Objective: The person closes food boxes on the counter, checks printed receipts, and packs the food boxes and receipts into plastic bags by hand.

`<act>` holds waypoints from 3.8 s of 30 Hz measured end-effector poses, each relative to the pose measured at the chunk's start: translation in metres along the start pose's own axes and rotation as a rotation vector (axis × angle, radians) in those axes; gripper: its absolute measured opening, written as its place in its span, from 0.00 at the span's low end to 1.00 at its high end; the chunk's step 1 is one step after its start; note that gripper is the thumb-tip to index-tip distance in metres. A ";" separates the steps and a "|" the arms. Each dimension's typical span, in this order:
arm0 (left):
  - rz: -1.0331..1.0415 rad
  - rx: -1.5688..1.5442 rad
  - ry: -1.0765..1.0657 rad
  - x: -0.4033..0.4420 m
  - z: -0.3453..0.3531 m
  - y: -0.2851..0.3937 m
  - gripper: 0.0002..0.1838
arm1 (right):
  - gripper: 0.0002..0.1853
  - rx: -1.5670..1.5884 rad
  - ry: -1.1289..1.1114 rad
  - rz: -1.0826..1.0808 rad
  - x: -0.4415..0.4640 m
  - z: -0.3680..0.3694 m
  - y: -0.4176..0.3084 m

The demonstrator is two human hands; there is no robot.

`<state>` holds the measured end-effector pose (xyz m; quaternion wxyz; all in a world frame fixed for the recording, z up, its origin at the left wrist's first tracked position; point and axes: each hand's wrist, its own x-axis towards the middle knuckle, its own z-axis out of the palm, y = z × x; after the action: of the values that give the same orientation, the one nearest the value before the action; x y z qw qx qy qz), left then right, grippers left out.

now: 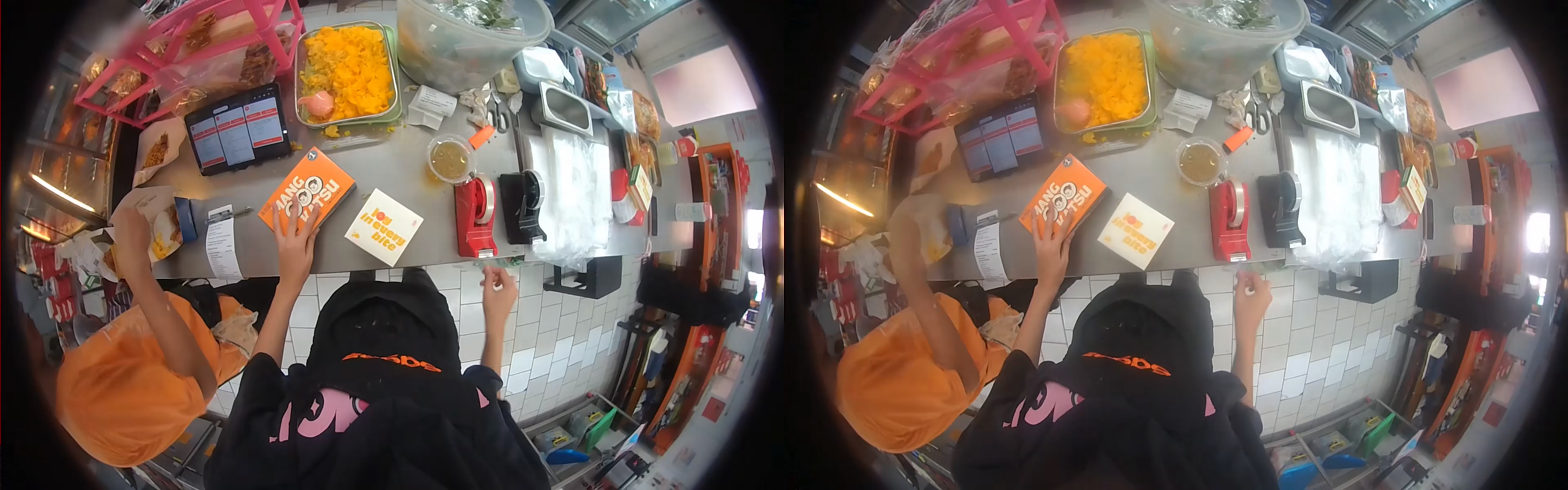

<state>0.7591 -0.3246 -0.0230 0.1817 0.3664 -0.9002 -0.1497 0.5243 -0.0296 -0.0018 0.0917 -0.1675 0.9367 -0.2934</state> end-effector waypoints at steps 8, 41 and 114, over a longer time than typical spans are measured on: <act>-0.001 -0.043 0.014 -0.003 0.001 0.008 0.27 | 0.08 0.472 -0.524 -0.132 -0.008 0.039 -0.086; -0.177 -0.252 0.011 0.011 -0.027 0.007 0.17 | 0.22 0.191 -0.299 -0.306 0.316 0.134 -0.175; -0.187 -0.793 -0.180 0.059 0.161 0.505 0.12 | 0.06 -0.291 -0.417 -0.931 0.373 -0.118 0.185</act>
<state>0.3438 0.0018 0.0498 0.2147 0.3336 -0.7479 -0.5321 0.0989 0.0376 -0.0408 0.1118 -0.6315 0.7561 -0.1305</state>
